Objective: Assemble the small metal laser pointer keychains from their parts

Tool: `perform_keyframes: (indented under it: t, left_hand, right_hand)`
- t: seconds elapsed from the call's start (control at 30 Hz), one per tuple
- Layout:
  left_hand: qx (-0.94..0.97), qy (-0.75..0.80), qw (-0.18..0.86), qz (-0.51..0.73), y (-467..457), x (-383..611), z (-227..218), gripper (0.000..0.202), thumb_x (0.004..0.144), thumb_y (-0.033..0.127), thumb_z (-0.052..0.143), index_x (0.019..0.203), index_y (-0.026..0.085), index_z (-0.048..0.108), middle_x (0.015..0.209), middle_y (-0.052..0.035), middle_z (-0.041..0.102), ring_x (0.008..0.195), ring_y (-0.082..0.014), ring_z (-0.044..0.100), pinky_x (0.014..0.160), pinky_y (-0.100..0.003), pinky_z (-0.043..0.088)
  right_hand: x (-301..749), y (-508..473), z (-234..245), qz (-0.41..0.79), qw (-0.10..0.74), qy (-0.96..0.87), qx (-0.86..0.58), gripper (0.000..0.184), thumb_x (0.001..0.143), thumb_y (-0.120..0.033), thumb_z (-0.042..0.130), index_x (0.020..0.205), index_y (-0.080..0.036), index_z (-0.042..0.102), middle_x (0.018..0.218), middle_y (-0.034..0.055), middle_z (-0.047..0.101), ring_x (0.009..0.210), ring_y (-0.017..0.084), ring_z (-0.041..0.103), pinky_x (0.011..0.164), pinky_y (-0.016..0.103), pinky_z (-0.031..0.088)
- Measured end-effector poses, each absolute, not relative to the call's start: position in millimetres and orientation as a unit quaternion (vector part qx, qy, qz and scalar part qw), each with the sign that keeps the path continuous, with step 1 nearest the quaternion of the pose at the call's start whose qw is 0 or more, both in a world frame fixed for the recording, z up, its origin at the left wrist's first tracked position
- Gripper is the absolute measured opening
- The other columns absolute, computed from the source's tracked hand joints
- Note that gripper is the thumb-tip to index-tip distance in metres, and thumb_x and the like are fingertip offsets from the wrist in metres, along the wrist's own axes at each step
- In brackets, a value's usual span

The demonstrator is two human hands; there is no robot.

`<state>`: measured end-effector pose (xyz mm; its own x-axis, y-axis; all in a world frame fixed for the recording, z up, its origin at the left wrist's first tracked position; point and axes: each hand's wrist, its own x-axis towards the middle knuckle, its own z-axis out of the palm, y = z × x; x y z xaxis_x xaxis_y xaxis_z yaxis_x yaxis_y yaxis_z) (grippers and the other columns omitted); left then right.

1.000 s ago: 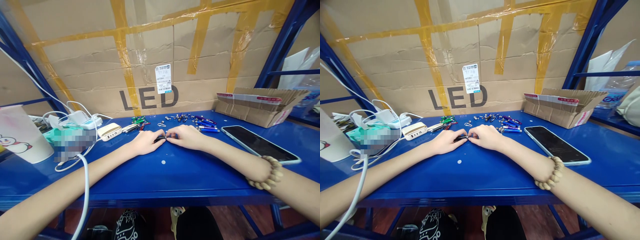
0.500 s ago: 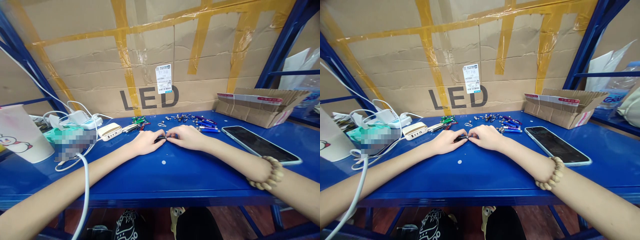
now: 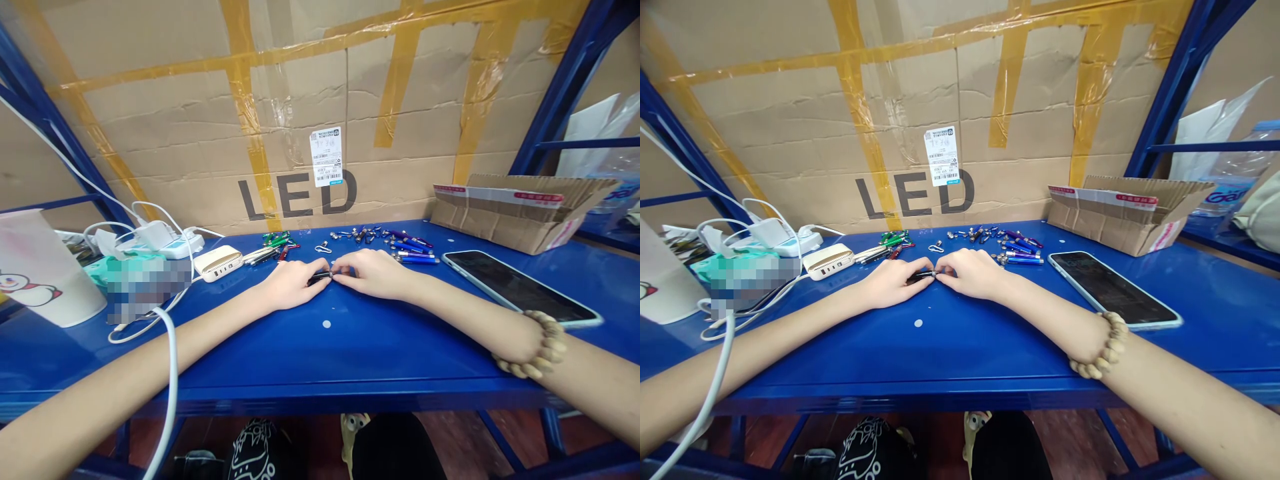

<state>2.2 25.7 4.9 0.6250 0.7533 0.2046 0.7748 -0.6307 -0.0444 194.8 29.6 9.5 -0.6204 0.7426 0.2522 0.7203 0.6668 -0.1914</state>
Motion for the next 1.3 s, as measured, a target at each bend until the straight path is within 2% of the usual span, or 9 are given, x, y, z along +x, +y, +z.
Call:
perform_keyframes:
  t: [1.3]
  left_hand:
    - [-0.9,-0.421,0.078,-0.083,28.2,2.7,4.1,0.035,0.087,0.044,0.031,0.106,0.023,0.05,0.061,0.0015,0.06,0.059,-0.0162,0.057,0.051,-0.023,0.034]
  right_hand:
    - [195.5,25.8,12.7,0.031,0.13,-0.89,-0.436,0.021,0.081,-0.035,0.045,0.091,-0.026,0.061,0.074,-0.0049,0.064,0.064,0.008,0.052,0.05,0.021,0.021]
